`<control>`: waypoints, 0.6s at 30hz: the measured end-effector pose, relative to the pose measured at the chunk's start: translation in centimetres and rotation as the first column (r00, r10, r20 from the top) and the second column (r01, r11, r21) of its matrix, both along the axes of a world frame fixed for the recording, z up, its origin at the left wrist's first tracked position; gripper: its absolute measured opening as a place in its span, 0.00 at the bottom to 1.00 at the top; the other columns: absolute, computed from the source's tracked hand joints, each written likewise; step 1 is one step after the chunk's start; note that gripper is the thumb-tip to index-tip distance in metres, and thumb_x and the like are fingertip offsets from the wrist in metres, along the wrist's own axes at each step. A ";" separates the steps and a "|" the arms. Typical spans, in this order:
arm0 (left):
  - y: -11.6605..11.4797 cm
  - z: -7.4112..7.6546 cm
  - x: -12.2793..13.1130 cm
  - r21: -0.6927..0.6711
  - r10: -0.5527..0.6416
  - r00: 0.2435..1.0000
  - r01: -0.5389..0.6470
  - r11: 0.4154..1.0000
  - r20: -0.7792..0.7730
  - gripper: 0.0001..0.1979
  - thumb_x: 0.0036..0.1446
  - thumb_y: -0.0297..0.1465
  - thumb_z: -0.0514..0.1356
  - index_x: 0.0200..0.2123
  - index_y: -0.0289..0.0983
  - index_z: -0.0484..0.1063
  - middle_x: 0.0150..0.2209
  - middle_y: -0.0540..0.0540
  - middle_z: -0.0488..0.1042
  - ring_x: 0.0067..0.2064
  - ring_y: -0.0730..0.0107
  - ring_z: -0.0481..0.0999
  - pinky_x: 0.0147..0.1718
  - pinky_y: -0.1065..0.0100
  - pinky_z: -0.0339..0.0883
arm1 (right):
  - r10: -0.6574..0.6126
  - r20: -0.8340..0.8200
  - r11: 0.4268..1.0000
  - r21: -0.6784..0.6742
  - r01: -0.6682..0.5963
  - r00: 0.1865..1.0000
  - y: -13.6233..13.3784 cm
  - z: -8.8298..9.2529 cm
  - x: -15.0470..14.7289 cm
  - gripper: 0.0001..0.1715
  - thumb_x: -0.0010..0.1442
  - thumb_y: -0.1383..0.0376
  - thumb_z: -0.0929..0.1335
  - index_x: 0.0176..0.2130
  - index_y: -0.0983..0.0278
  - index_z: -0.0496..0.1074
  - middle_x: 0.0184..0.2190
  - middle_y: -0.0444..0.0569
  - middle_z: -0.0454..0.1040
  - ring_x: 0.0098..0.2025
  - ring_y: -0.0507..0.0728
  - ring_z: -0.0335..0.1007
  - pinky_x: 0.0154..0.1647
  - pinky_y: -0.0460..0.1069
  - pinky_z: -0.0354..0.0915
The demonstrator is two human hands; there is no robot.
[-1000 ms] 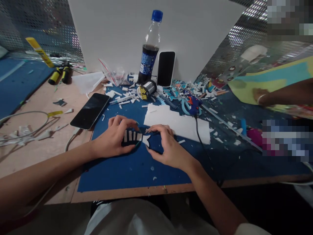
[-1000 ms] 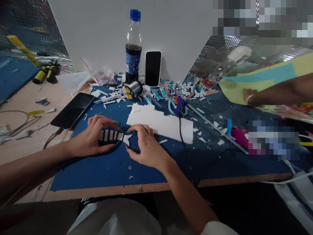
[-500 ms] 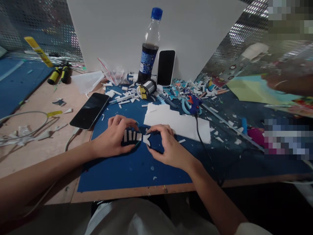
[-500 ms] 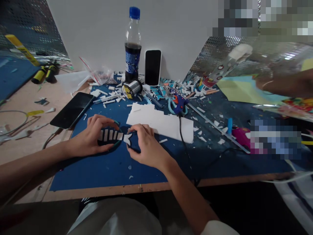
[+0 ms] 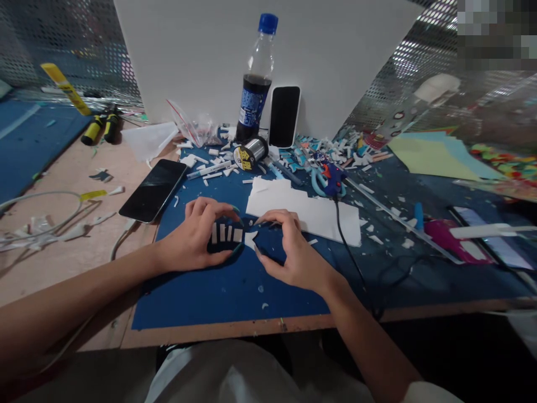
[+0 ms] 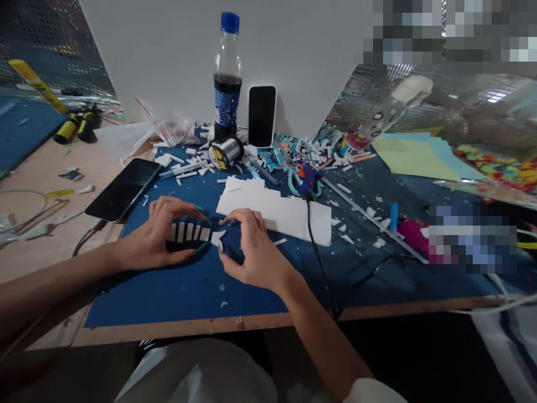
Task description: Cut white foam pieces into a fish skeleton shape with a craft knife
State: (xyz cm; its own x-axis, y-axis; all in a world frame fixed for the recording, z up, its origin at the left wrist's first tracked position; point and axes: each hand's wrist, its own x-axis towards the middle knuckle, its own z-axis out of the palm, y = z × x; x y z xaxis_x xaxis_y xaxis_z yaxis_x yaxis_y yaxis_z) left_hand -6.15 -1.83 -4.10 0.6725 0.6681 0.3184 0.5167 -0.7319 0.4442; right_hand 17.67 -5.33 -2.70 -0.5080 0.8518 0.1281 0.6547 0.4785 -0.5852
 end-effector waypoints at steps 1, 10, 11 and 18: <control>0.0 0.0 0.1 0.010 -0.005 1.000 0.005 1.000 0.000 0.30 0.51 0.34 0.62 0.53 0.37 0.51 0.49 0.40 0.67 0.50 0.53 0.60 0.47 0.54 0.55 | -0.007 0.000 1.000 0.006 0.007 1.000 0.0 0.0 0.0 0.27 0.55 0.67 0.66 0.51 0.61 0.51 0.49 0.55 0.57 0.52 0.61 0.54 0.52 0.56 0.59; -0.1 -0.3 0.9 -0.029 -0.019 1.000 0.018 0.999 -0.013 0.29 0.53 0.35 0.61 0.54 0.37 0.51 0.50 0.40 0.69 0.51 0.53 0.60 0.47 0.54 0.53 | -0.047 0.031 0.998 0.045 0.045 0.998 0.2 0.2 0.2 0.21 0.55 0.68 0.67 0.46 0.62 0.55 0.44 0.54 0.60 0.47 0.60 0.58 0.46 0.54 0.61; -0.1 -0.3 0.9 -0.034 -0.020 1.000 0.019 0.999 -0.012 0.29 0.53 0.35 0.60 0.54 0.37 0.50 0.50 0.40 0.69 0.51 0.53 0.60 0.47 0.54 0.53 | -0.053 0.037 0.998 0.033 0.052 0.998 0.3 0.3 0.3 0.19 0.55 0.68 0.67 0.45 0.62 0.56 0.44 0.54 0.61 0.46 0.60 0.59 0.45 0.54 0.62; -0.2 -0.2 0.8 0.014 -0.044 0.999 0.044 0.999 -0.026 0.28 0.54 0.33 0.60 0.54 0.37 0.49 0.50 0.41 0.70 0.50 0.53 0.59 0.47 0.54 0.52 | -0.023 0.084 0.978 -0.207 0.040 0.996 0.5 1.0 1.0 0.07 0.58 0.62 0.66 0.37 0.61 0.63 0.36 0.50 0.65 0.39 0.57 0.63 0.37 0.51 0.63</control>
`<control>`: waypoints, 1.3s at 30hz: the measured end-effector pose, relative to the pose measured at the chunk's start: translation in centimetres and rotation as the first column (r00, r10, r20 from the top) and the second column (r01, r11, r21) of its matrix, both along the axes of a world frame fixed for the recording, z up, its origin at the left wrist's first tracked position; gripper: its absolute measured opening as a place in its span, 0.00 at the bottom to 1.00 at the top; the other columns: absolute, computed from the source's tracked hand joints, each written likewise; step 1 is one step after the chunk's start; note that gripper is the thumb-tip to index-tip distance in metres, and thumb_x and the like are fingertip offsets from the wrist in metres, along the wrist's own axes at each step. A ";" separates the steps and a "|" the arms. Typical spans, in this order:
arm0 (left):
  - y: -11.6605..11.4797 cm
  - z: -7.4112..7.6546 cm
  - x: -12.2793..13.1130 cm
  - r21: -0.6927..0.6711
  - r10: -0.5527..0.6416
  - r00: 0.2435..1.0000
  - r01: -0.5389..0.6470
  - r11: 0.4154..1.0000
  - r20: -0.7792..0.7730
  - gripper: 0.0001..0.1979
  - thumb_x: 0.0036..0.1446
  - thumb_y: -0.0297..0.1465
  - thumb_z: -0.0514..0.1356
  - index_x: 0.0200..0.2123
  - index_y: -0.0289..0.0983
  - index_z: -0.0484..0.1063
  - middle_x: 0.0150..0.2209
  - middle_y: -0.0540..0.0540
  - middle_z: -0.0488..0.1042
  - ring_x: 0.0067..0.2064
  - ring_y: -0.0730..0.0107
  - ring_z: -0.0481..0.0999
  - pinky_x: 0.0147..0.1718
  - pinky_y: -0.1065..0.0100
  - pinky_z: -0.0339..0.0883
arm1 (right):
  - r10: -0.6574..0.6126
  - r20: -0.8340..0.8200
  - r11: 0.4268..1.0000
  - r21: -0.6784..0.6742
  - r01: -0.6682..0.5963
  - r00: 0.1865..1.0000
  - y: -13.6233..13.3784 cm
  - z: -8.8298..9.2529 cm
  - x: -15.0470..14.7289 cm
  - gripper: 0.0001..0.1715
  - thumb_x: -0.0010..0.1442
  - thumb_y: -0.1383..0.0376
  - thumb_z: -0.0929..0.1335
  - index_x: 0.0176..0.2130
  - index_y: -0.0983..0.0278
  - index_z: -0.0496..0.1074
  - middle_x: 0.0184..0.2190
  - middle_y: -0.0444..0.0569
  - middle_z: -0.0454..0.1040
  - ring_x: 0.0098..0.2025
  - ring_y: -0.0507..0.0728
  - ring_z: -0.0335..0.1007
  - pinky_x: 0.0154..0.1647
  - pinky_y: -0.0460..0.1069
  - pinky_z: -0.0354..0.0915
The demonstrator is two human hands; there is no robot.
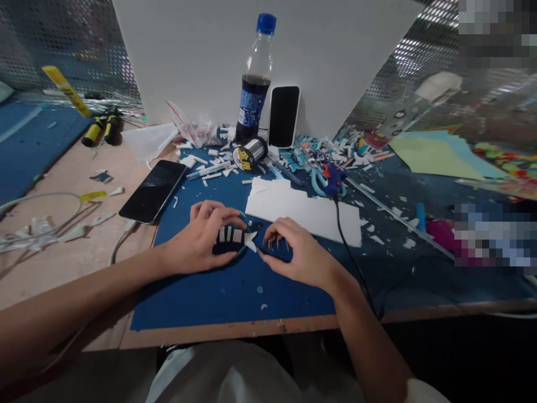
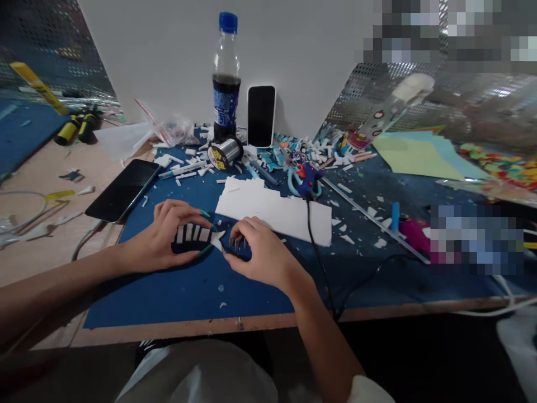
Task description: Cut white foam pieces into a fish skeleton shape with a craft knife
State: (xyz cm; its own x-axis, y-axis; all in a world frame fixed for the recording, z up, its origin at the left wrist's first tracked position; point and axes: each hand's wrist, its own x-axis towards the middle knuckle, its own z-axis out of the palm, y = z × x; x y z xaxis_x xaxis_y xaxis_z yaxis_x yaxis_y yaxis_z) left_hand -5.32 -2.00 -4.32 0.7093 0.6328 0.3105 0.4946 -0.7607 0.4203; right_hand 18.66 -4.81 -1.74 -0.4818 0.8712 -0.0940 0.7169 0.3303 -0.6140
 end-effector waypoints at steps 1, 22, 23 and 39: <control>0.0 0.0 0.0 0.007 -0.003 1.000 0.003 1.000 -0.001 0.28 0.54 0.33 0.60 0.54 0.37 0.49 0.50 0.41 0.71 0.50 0.54 0.59 0.46 0.54 0.52 | -0.001 -0.003 1.000 -0.025 0.000 1.000 0.0 0.0 0.0 0.07 0.58 0.62 0.66 0.37 0.61 0.63 0.36 0.50 0.65 0.38 0.57 0.63 0.36 0.51 0.63; 0.1 0.0 0.0 -0.027 0.002 1.000 -0.002 1.000 -0.010 0.27 0.55 0.33 0.59 0.55 0.37 0.52 0.50 0.40 0.71 0.50 0.53 0.59 0.46 0.54 0.51 | 0.059 -0.017 0.998 0.029 -0.059 0.998 0.2 0.0 -0.4 0.02 0.61 0.69 0.62 0.37 0.62 0.62 0.34 0.49 0.67 0.32 0.53 0.63 0.30 0.47 0.60; 0.1 0.0 -0.1 -0.028 0.003 1.000 -0.003 1.000 -0.005 0.27 0.55 0.32 0.59 0.55 0.37 0.52 0.50 0.40 0.71 0.50 0.53 0.60 0.46 0.54 0.51 | 0.059 -0.011 0.998 0.019 -0.059 0.998 0.2 0.0 -0.4 0.02 0.61 0.68 0.62 0.37 0.62 0.62 0.33 0.49 0.67 0.30 0.53 0.63 0.28 0.47 0.60; 0.1 0.0 0.0 -0.018 0.010 1.000 -0.009 1.000 0.013 0.26 0.54 0.31 0.59 0.53 0.37 0.52 0.50 0.41 0.71 0.49 0.53 0.59 0.46 0.53 0.52 | 0.009 0.094 0.997 0.079 -0.017 0.996 -0.1 0.1 -0.6 0.16 0.64 0.54 0.61 0.32 0.63 0.60 0.24 0.44 0.65 0.23 0.51 0.60 0.23 0.46 0.51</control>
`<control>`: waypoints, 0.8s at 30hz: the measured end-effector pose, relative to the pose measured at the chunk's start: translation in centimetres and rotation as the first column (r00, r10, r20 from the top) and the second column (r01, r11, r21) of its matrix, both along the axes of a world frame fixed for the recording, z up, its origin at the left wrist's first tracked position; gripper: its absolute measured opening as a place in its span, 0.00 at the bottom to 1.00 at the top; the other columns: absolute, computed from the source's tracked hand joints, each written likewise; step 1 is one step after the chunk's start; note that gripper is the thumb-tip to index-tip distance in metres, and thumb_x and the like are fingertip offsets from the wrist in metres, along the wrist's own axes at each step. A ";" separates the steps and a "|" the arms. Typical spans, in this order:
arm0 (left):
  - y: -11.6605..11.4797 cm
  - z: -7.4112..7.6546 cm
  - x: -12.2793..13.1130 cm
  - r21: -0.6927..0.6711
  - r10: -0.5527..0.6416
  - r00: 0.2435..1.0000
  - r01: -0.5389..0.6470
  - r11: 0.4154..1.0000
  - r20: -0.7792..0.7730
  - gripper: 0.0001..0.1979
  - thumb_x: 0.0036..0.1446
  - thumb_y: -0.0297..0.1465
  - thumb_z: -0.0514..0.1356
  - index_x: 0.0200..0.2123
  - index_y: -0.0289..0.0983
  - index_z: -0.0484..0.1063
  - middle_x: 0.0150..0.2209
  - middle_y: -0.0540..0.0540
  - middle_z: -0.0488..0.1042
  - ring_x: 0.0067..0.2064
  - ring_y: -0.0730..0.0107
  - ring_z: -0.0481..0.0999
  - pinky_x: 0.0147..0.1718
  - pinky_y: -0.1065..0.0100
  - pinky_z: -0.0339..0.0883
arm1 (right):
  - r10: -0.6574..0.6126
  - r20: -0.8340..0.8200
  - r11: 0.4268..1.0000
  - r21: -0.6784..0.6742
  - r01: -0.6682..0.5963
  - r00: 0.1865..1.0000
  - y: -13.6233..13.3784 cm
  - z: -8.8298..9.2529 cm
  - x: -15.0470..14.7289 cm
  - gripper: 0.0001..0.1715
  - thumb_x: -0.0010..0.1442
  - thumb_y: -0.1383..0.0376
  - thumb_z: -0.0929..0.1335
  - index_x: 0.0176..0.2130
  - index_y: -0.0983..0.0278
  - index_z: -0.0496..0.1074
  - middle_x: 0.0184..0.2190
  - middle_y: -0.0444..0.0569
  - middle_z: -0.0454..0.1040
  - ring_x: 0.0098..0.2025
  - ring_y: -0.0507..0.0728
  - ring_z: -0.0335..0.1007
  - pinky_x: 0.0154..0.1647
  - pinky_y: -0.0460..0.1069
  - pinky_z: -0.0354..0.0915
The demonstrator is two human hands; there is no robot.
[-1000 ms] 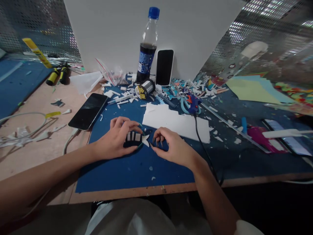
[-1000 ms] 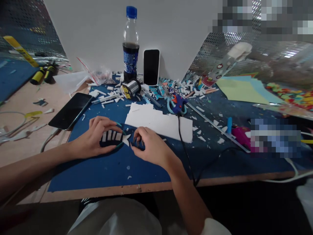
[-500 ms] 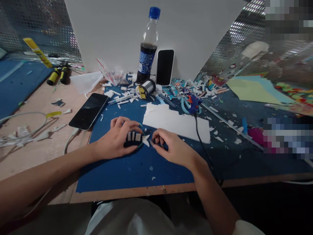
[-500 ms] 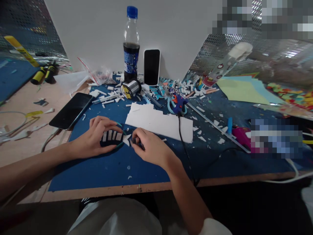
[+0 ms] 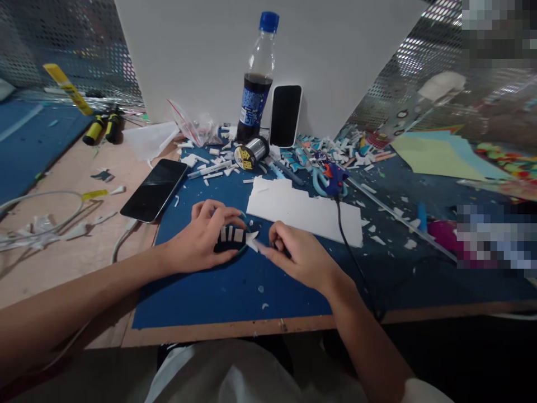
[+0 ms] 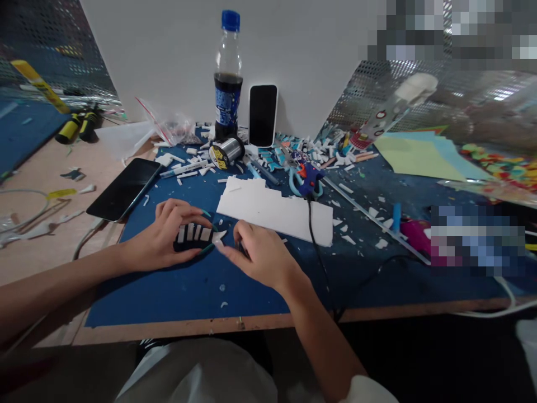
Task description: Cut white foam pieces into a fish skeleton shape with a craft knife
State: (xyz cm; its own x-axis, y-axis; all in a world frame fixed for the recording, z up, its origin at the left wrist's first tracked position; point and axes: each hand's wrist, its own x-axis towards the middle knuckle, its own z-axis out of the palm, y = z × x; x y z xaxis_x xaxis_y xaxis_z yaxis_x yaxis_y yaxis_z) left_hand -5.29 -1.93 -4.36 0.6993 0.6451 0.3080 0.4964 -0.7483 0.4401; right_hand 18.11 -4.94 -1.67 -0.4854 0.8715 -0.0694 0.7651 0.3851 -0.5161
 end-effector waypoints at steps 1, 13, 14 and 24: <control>0.0 0.0 0.0 -0.004 0.001 1.000 -0.001 1.000 -0.001 0.26 0.54 0.31 0.59 0.53 0.37 0.52 0.50 0.41 0.71 0.49 0.53 0.59 0.46 0.53 0.52 | 0.036 0.037 0.998 0.042 -0.038 0.999 0.0 -0.2 0.0 0.19 0.59 0.50 0.65 0.30 0.63 0.59 0.24 0.44 0.65 0.24 0.52 0.60 0.23 0.46 0.52; -0.1 0.3 0.0 -0.015 -0.007 1.000 0.006 1.000 -0.014 0.27 0.54 0.31 0.60 0.54 0.37 0.52 0.50 0.40 0.72 0.49 0.53 0.60 0.46 0.54 0.51 | 0.183 0.254 0.913 0.315 -0.261 0.950 0.3 -1.9 -0.2 0.16 0.66 0.61 0.60 0.28 0.64 0.64 0.25 0.49 0.68 0.28 0.56 0.65 0.25 0.48 0.56; -0.1 0.3 0.0 -0.009 -0.009 1.000 0.009 1.000 -0.014 0.26 0.54 0.31 0.60 0.54 0.37 0.52 0.50 0.40 0.72 0.49 0.54 0.60 0.46 0.54 0.51 | 0.186 0.265 0.905 0.329 -0.270 0.946 0.3 -2.0 -0.2 0.16 0.67 0.63 0.59 0.28 0.64 0.64 0.25 0.49 0.68 0.28 0.56 0.65 0.26 0.48 0.56; -0.1 0.2 0.1 -0.011 -0.004 1.000 0.004 1.000 -0.022 0.25 0.55 0.32 0.59 0.53 0.36 0.52 0.50 0.40 0.72 0.48 0.53 0.60 0.47 0.53 0.50 | 0.131 0.249 0.905 0.365 -0.218 0.960 0.4 -2.4 -0.4 0.16 0.67 0.67 0.55 0.30 0.64 0.64 0.25 0.51 0.68 0.28 0.57 0.65 0.27 0.49 0.57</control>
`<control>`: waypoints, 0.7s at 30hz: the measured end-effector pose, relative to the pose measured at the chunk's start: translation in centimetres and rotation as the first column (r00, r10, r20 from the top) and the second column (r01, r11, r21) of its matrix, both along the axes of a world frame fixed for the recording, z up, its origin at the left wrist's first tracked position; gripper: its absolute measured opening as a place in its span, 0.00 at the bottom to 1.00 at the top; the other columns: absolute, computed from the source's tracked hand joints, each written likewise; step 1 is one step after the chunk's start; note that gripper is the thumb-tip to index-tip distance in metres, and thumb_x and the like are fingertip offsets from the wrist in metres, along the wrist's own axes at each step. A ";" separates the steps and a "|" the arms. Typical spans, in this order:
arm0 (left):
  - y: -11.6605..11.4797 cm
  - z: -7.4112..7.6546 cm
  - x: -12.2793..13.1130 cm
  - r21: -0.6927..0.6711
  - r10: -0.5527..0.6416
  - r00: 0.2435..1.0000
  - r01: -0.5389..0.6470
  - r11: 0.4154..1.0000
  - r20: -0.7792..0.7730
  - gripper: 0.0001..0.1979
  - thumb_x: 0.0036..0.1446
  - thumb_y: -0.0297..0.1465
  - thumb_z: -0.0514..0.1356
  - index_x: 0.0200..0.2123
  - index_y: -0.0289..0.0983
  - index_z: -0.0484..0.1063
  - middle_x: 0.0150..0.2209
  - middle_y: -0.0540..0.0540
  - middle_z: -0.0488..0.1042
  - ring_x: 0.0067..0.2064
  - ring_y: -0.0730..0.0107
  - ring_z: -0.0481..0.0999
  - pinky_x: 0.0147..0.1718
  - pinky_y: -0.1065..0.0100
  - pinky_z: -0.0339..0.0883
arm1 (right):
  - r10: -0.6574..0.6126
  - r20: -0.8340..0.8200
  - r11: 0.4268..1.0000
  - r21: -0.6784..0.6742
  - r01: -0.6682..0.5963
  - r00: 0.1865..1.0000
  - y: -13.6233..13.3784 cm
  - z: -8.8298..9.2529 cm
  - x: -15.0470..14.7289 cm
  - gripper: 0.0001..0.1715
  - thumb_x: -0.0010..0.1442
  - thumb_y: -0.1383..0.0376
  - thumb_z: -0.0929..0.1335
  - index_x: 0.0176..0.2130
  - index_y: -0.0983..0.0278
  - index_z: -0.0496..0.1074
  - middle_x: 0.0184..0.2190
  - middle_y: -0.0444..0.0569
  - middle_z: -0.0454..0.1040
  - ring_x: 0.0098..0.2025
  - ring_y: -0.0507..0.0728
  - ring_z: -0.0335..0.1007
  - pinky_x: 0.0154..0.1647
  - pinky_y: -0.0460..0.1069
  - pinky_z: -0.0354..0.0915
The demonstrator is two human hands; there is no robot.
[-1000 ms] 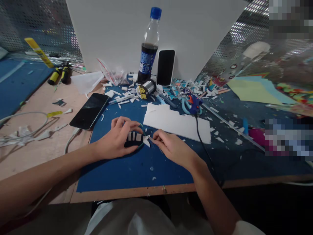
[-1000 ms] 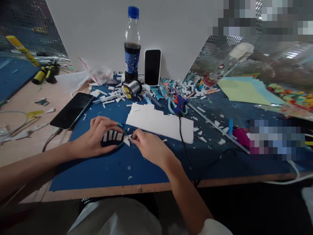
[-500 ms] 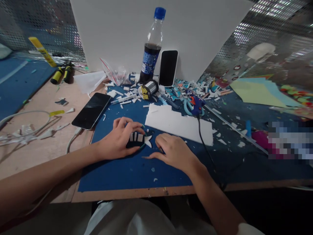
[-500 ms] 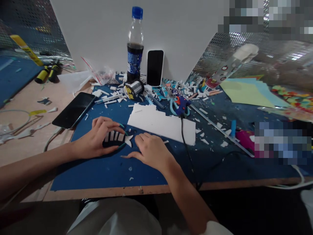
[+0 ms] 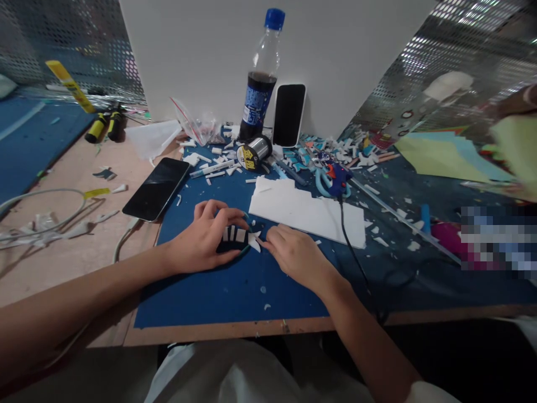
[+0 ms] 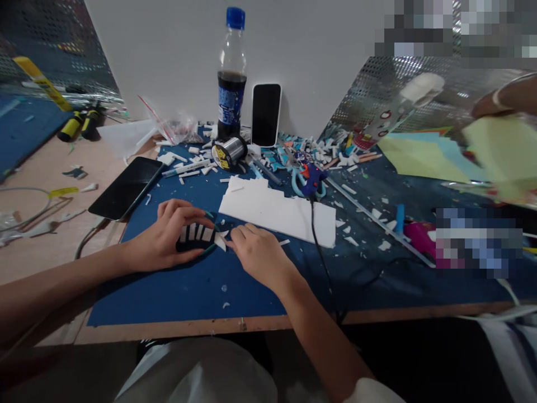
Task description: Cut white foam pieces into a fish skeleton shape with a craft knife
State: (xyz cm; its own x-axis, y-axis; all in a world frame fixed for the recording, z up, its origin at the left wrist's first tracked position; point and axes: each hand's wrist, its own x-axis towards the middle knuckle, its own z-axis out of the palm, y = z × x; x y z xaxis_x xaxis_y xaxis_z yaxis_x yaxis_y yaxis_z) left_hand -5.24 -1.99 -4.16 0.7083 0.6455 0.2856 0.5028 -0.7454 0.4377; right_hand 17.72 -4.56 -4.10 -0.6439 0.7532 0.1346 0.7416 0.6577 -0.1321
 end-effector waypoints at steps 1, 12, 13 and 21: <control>0.0 0.0 0.0 -0.002 0.001 1.000 -0.001 1.000 0.000 0.26 0.55 0.32 0.59 0.54 0.36 0.52 0.50 0.39 0.72 0.48 0.53 0.60 0.47 0.52 0.50 | -0.013 -0.001 1.000 0.005 0.013 1.000 0.0 -0.1 0.0 0.17 0.68 0.67 0.55 0.30 0.65 0.64 0.25 0.50 0.67 0.28 0.57 0.64 0.26 0.49 0.57; 0.0 -0.1 0.0 0.031 -0.013 1.000 0.012 0.999 0.009 0.25 0.55 0.32 0.59 0.52 0.36 0.51 0.49 0.40 0.72 0.48 0.53 0.60 0.46 0.53 0.51 | -0.022 0.027 1.000 -0.014 0.023 0.999 0.1 -0.1 -0.2 0.14 0.66 0.68 0.57 0.32 0.66 0.66 0.25 0.51 0.68 0.30 0.58 0.65 0.28 0.50 0.58; 0.0 -0.1 0.0 0.030 -0.013 1.000 0.013 0.999 0.014 0.25 0.55 0.32 0.59 0.52 0.36 0.52 0.49 0.40 0.72 0.48 0.53 0.61 0.46 0.53 0.51 | -0.023 0.010 1.000 -0.009 0.023 1.000 0.1 0.0 -0.1 0.14 0.66 0.67 0.57 0.31 0.66 0.66 0.25 0.51 0.68 0.30 0.58 0.65 0.28 0.50 0.58; 0.1 0.0 0.0 0.033 -0.016 1.000 0.016 0.999 0.008 0.25 0.56 0.33 0.60 0.52 0.37 0.51 0.49 0.41 0.73 0.48 0.54 0.60 0.46 0.53 0.50 | -0.238 -0.301 0.916 0.245 0.316 0.923 -1.4 1.6 -1.0 0.08 0.63 0.70 0.60 0.44 0.66 0.62 0.40 0.61 0.70 0.45 0.64 0.64 0.44 0.59 0.65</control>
